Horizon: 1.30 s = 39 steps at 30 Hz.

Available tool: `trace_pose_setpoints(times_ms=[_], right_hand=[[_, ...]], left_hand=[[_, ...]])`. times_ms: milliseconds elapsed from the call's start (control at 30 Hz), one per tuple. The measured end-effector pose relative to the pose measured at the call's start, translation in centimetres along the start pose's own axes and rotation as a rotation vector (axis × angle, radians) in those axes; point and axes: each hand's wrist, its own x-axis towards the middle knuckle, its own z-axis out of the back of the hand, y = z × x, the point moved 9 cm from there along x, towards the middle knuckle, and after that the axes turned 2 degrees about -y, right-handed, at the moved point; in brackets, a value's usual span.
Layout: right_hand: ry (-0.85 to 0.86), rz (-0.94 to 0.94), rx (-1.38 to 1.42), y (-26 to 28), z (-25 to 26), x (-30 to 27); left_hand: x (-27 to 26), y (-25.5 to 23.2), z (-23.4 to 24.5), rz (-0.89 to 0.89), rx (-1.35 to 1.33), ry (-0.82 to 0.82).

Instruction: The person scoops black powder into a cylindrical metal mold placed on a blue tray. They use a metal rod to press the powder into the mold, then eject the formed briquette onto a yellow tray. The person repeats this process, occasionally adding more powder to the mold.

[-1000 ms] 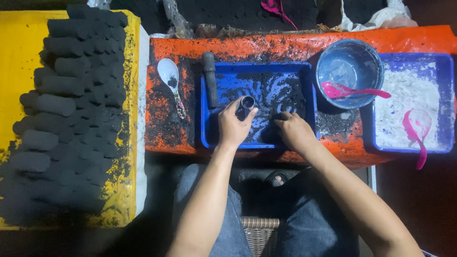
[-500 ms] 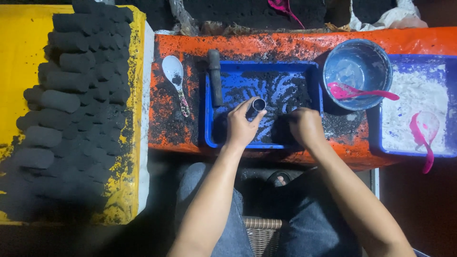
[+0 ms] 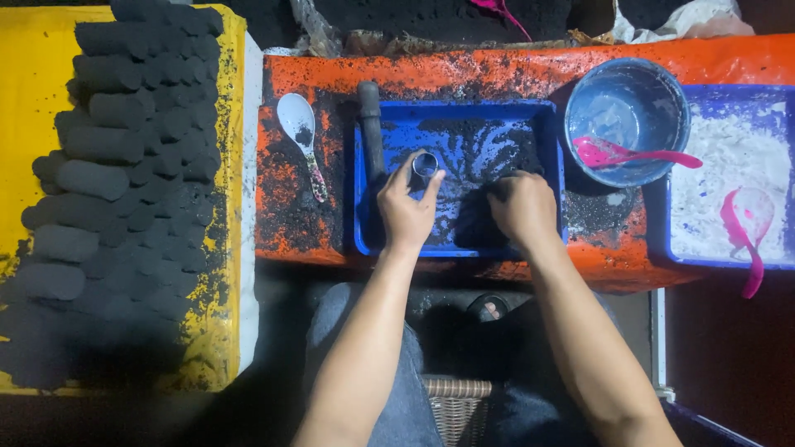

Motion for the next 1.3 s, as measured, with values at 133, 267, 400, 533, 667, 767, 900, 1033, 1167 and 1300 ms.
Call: trace_pose_setpoints(times_ms=[133, 267, 400, 533, 667, 767, 900, 1033, 1167, 1300], right_hand=[[0.010, 0.211, -0.013, 6.4, 3.8, -2.3], [0.361, 0.409, 0.006, 9.6, -0.4, -4.4], [0.532, 0.179, -0.165, 5.4, -2.1, -4.3], [0.506, 0.158, -0.158, 6.6, -1.4, -3.7], [0.550, 0.284, -0.114, 9.5, -2.3, -4.0], [0.513, 0.230, -0.147, 7.3, -3.6, -2.9], [0.392, 0.111, -0.131, 3.6, -2.4, -1.8], [0.199, 0.082, -0.006, 0.5, 0.1, -1.0], [0.035, -0.027, 0.163, -3.9, -1.1, -0.1], [0.158, -0.002, 0.056, -2.9, -2.6, -1.0]], left_hand=[[0.1, -0.3, 0.5, -0.007, 0.019, -0.032], [0.4, -0.1, 0.5, 0.006, 0.042, -0.043], [0.3, 0.3, 0.5, 0.039, 0.004, -0.049], [0.3, 0.0, 0.7, 0.017, 0.011, -0.059], [0.3, 0.0, 0.9, 0.008, 0.071, -0.090], [0.6, 0.2, 1.4, 0.017, 0.086, -0.098], [0.4, -0.6, 0.5, 0.031, 0.043, -0.024], [-0.2, -0.8, -0.6, 0.070, -0.007, 0.088], [-0.7, -1.2, -1.4, -0.026, 0.022, 0.146], [-1.8, -0.5, -2.4, -0.036, 0.030, 0.184]])
